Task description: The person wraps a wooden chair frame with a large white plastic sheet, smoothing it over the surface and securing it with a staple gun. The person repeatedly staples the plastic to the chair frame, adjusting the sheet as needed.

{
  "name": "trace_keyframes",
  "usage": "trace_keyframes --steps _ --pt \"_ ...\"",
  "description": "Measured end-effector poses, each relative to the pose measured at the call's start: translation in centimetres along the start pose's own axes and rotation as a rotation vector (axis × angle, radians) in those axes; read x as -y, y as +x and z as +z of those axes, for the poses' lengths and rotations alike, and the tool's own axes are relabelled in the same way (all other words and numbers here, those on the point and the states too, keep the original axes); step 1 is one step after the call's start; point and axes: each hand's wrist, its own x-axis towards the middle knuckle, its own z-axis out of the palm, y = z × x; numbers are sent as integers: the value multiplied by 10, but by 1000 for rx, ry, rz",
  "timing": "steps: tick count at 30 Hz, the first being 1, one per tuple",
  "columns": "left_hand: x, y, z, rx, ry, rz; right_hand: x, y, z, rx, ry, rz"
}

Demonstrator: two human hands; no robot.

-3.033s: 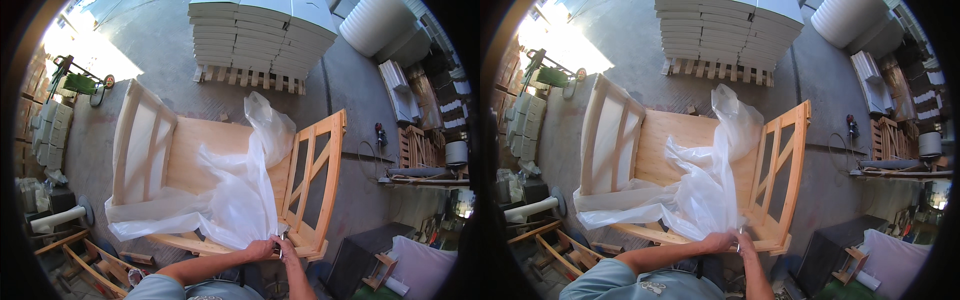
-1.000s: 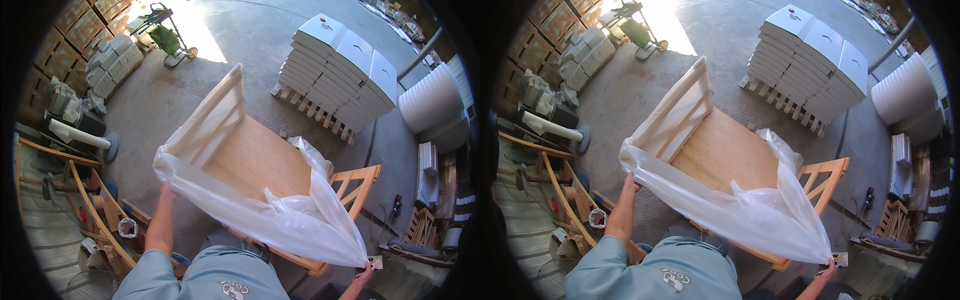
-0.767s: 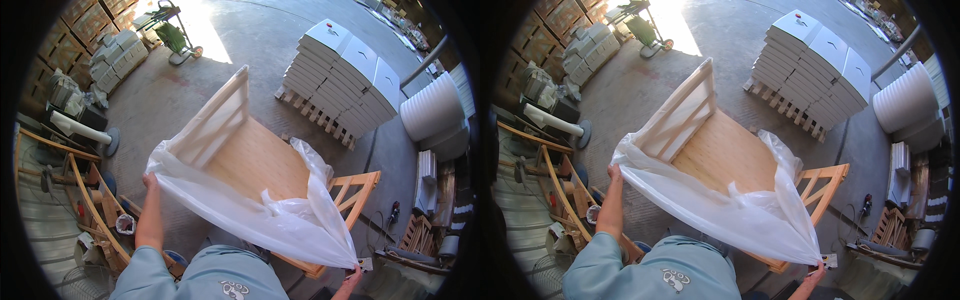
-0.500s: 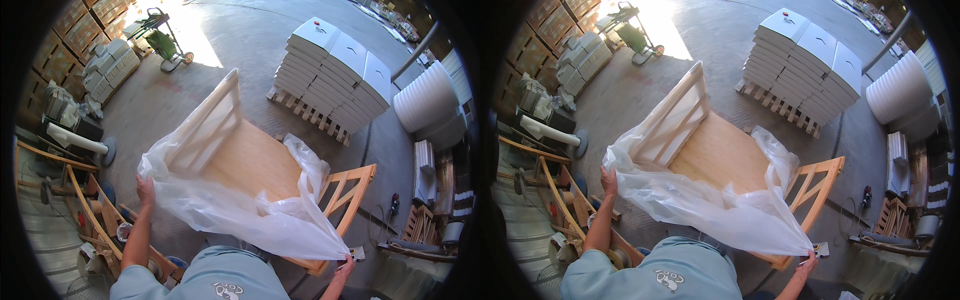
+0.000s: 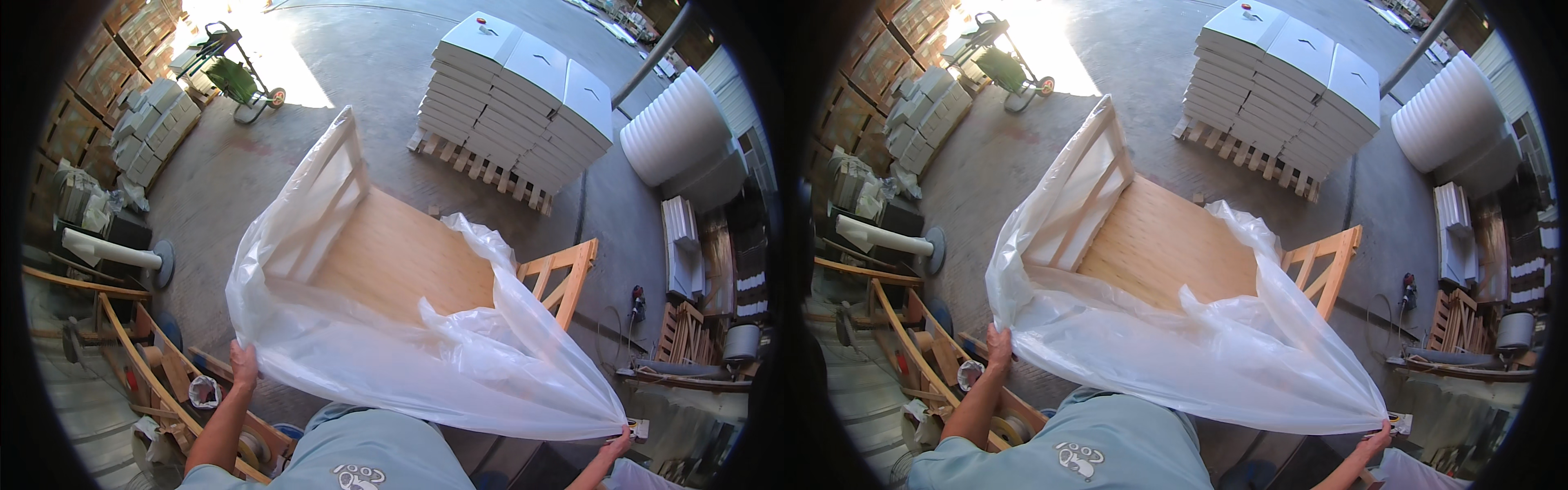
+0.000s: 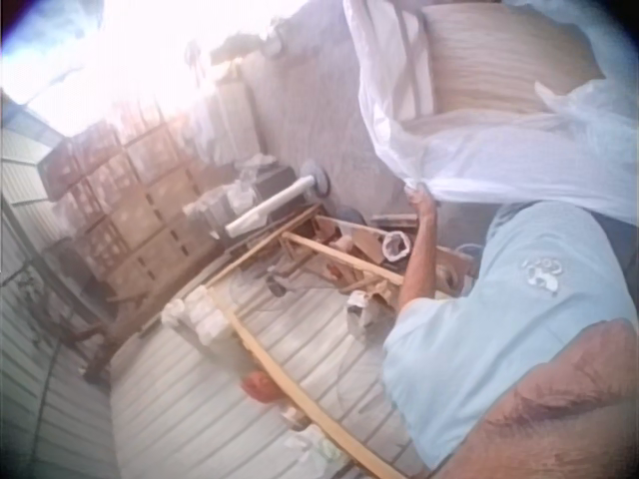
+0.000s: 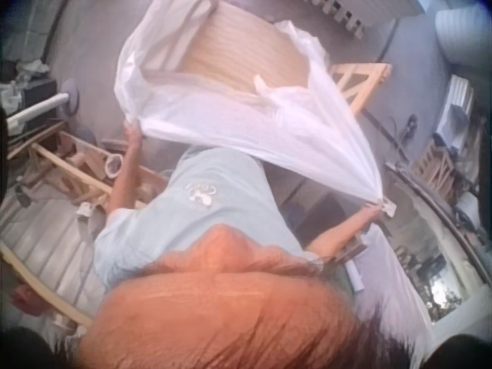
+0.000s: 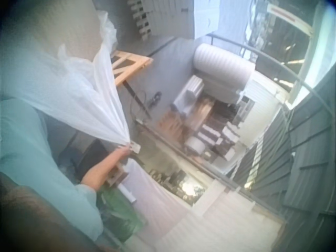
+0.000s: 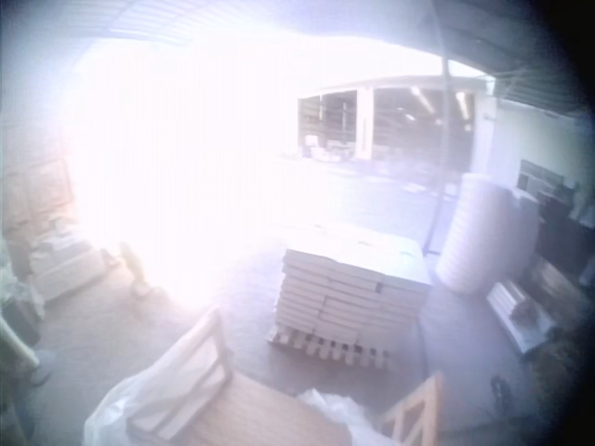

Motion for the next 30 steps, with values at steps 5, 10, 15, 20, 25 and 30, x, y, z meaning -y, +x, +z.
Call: trace_keyframes --steps 5,10,15,20,25,30 --pt "-13 -25 13 204 257 98 0 5 -26 -83 58 -38" --pt "-13 -22 3 8 277 387 2 12 -57 -73 139 9" --pt "12 -33 -18 369 910 72 -4 3 -72 -71 -39 25" --pt "17 -18 -27 234 1142 164 -32 -7 -63 -78 70 10" --pt "-31 -19 -9 -1 1232 645 -42 -26 -64 -22 -88 -71" --pt "-45 -40 140 597 826 927 -38 -46 -53 -12 -65 -130"
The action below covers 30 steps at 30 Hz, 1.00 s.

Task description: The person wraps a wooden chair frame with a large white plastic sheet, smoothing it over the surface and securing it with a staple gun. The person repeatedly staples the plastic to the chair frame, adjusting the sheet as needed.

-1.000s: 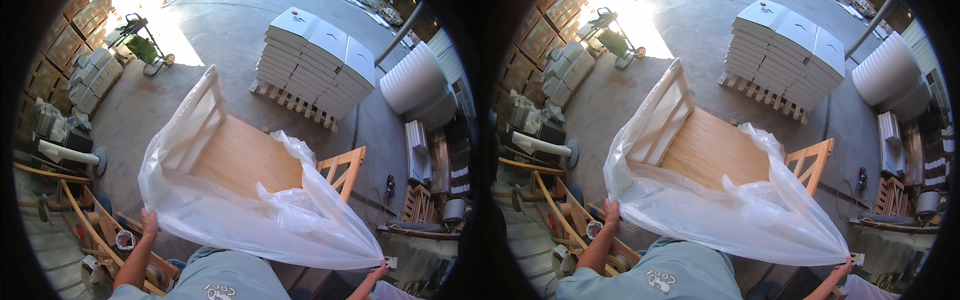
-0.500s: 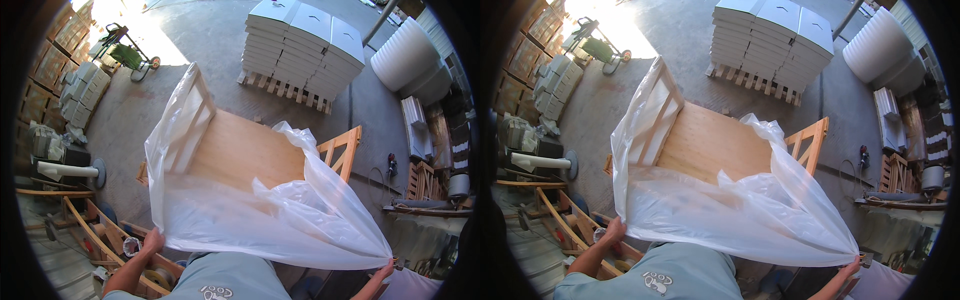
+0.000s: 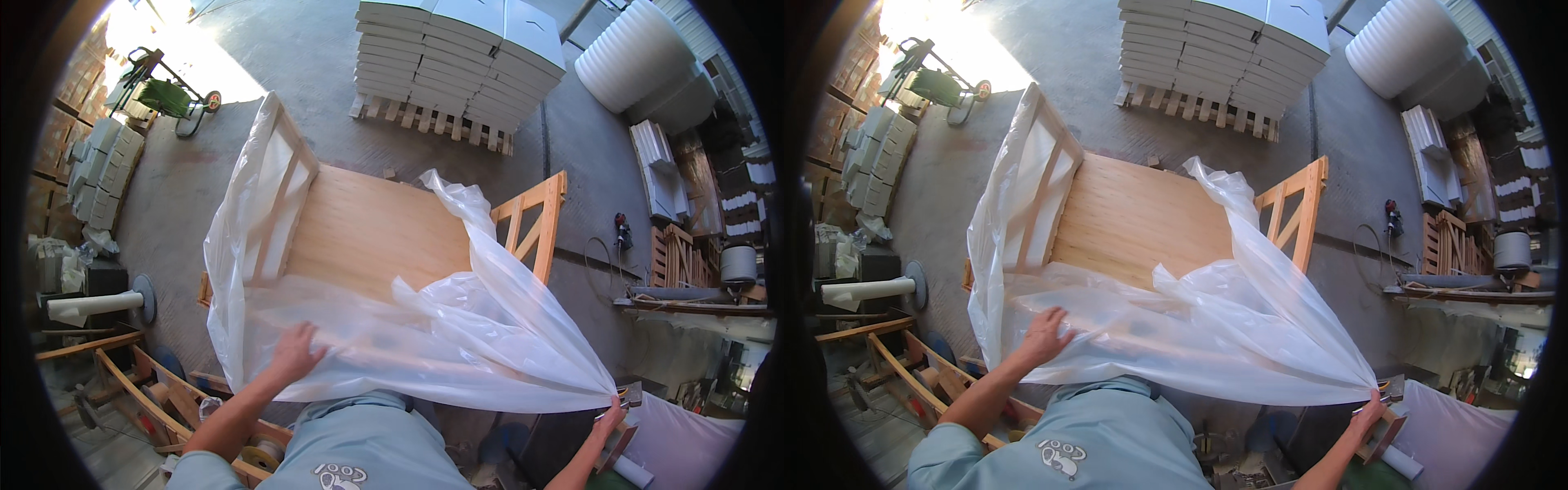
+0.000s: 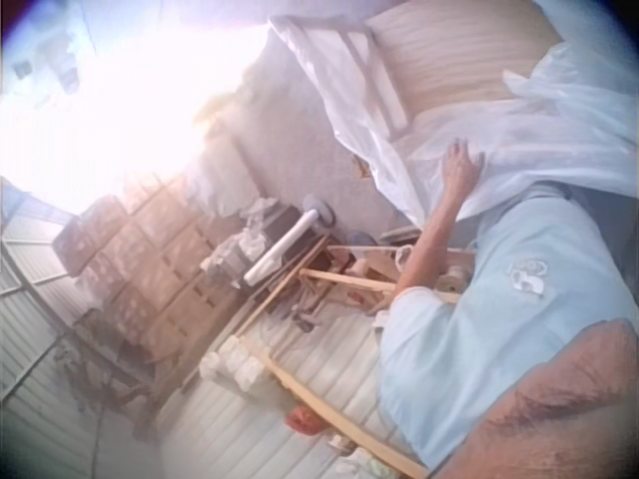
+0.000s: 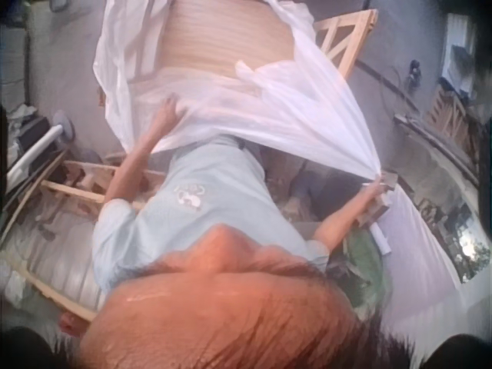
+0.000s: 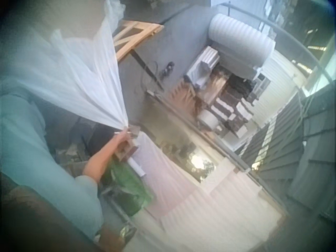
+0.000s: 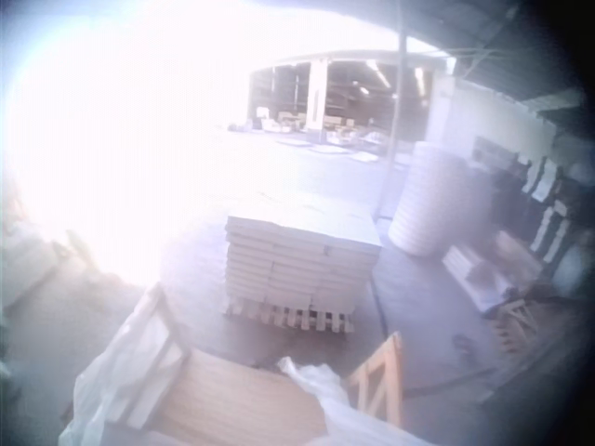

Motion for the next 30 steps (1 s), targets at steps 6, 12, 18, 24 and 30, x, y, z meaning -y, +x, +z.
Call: trace_keyframes --steps 6,12,18,24,30 --pt "-123 69 167 508 -43 565 14 -11 -25 38 -149 199" --pt "-141 45 223 510 206 840 3 -3 -62 59 -454 158" --pt "-150 56 224 390 -204 723 13 10 -53 -8 -540 143" --pt "-170 67 242 474 -19 781 51 19 -41 -29 -527 177" --pt "-168 79 254 214 -167 972 70 9 -18 37 -683 309"
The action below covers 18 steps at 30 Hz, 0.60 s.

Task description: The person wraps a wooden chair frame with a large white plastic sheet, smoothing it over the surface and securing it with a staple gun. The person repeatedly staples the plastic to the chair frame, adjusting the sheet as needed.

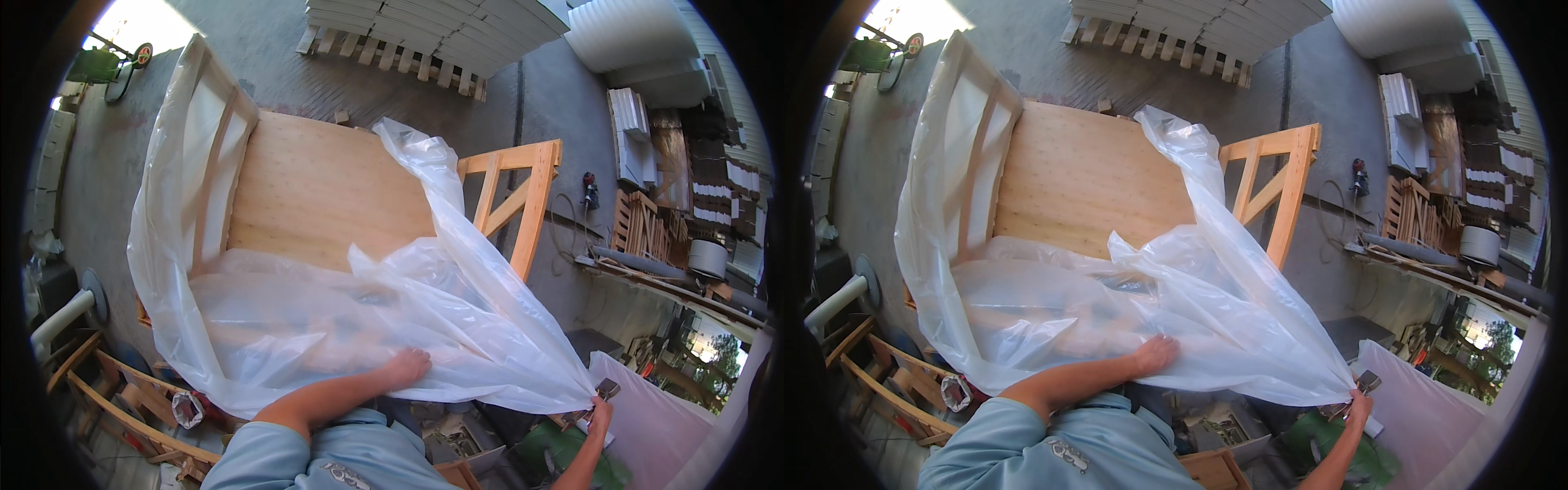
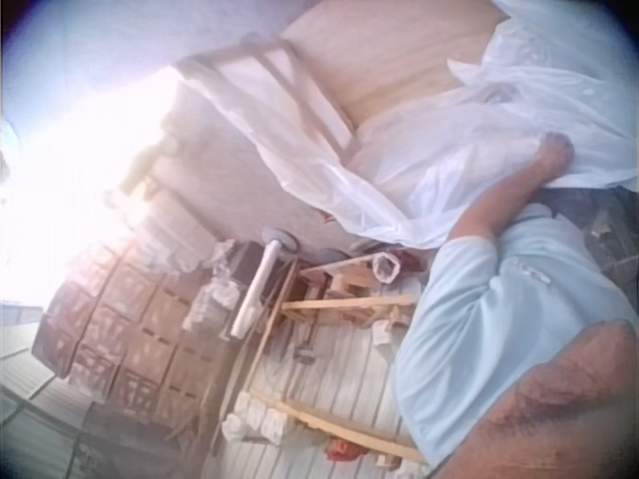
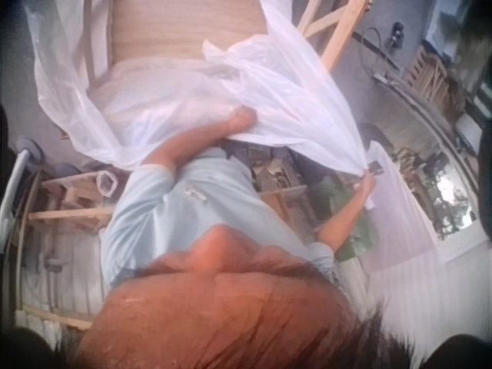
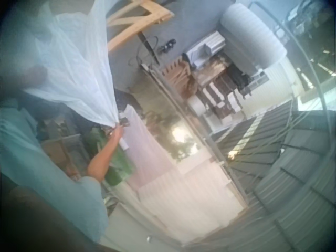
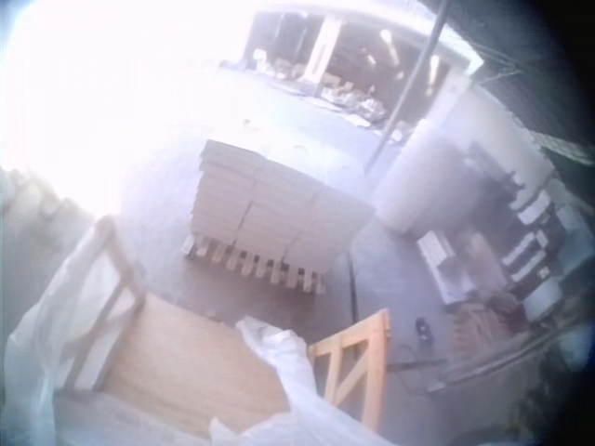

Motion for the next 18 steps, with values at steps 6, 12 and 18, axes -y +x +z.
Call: trace_keyframes --steps 6,12,18 --pt "-40 2 -14 139 -395 22 117 -87 89 -185 -497 -612" --pt "-38 5 -14 248 -666 -8 228 -226 292 520 -336 -913" --pt "-33 4 0 191 -859 -31 187 -331 542 1218 -752 -1332"
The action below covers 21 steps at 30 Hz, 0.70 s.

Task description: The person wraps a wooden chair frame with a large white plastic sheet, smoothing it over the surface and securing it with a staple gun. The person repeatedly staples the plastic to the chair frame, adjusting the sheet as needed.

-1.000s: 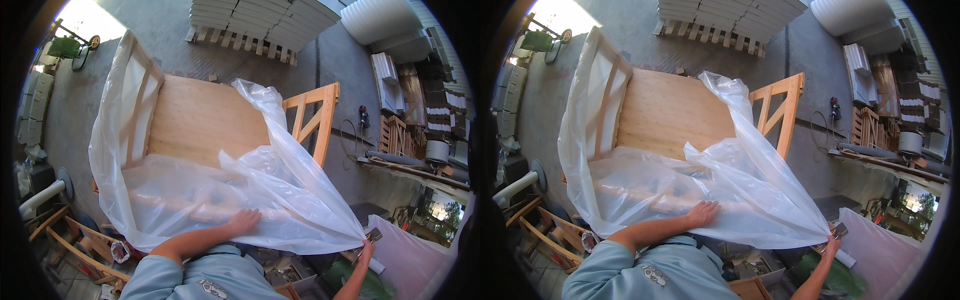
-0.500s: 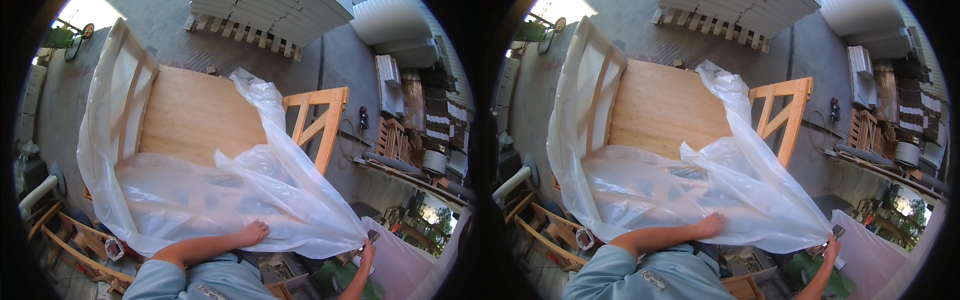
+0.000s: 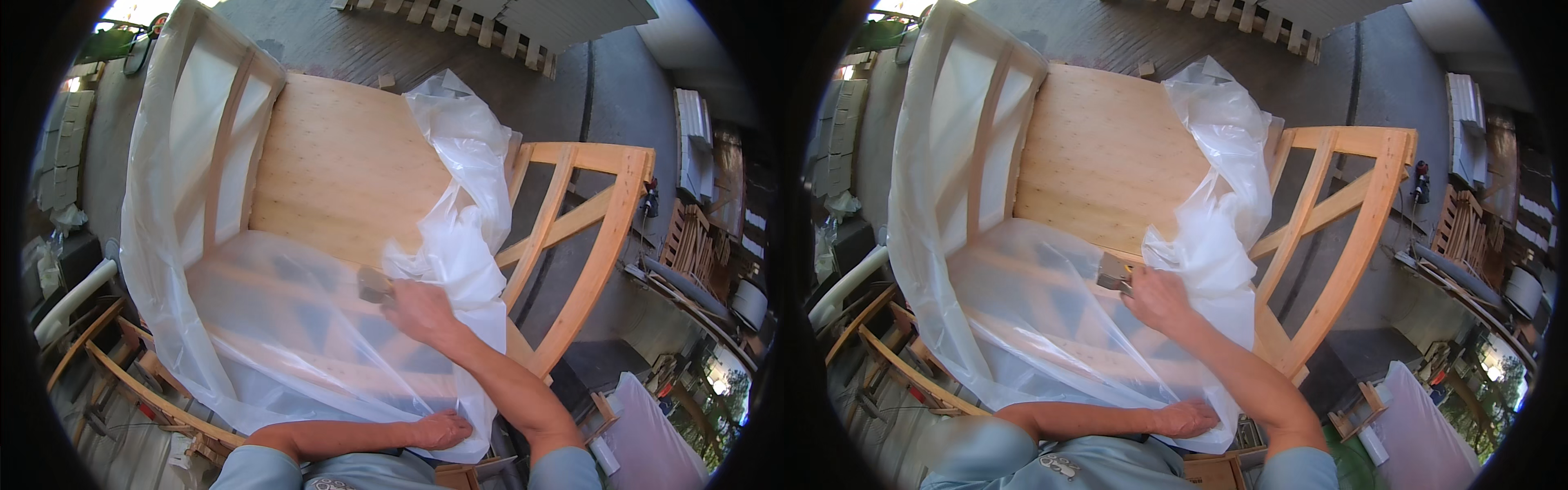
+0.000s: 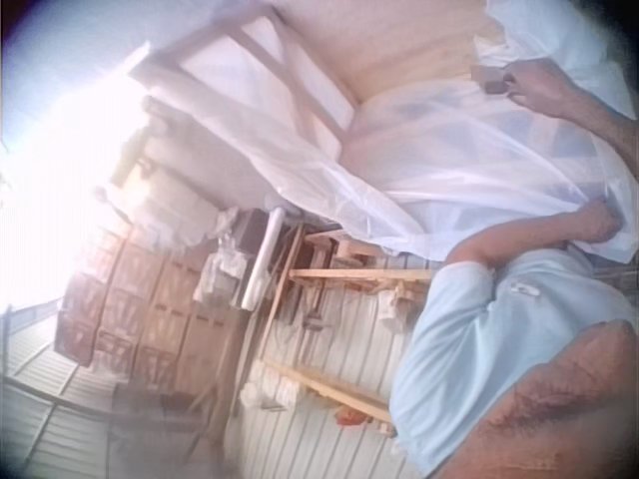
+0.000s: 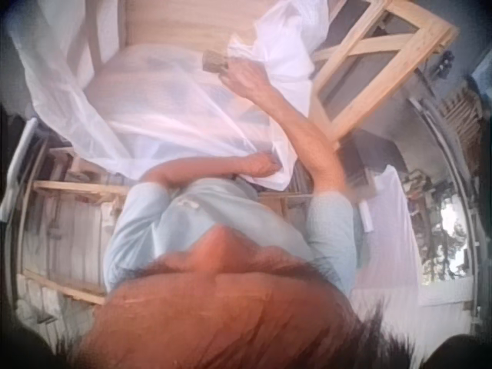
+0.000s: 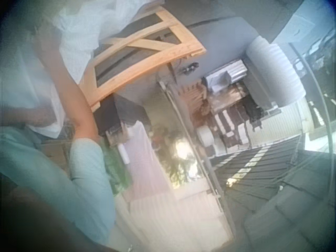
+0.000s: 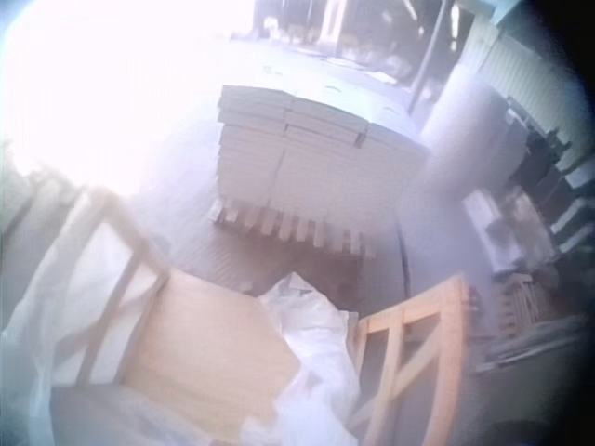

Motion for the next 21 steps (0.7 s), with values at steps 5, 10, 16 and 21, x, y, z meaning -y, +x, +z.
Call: trace_keyframes --steps 5,10,16,21 --pt "20 3 20 -55 -101 1 -63 95 144 206 129 236" --pt "26 -6 12 106 -99 75 -238 38 238 -336 -258 264" --pt "28 -2 6 241 -41 82 -364 -12 192 -20 58 862" --pt "46 6 17 351 -20 32 -364 39 173 93 18 722"
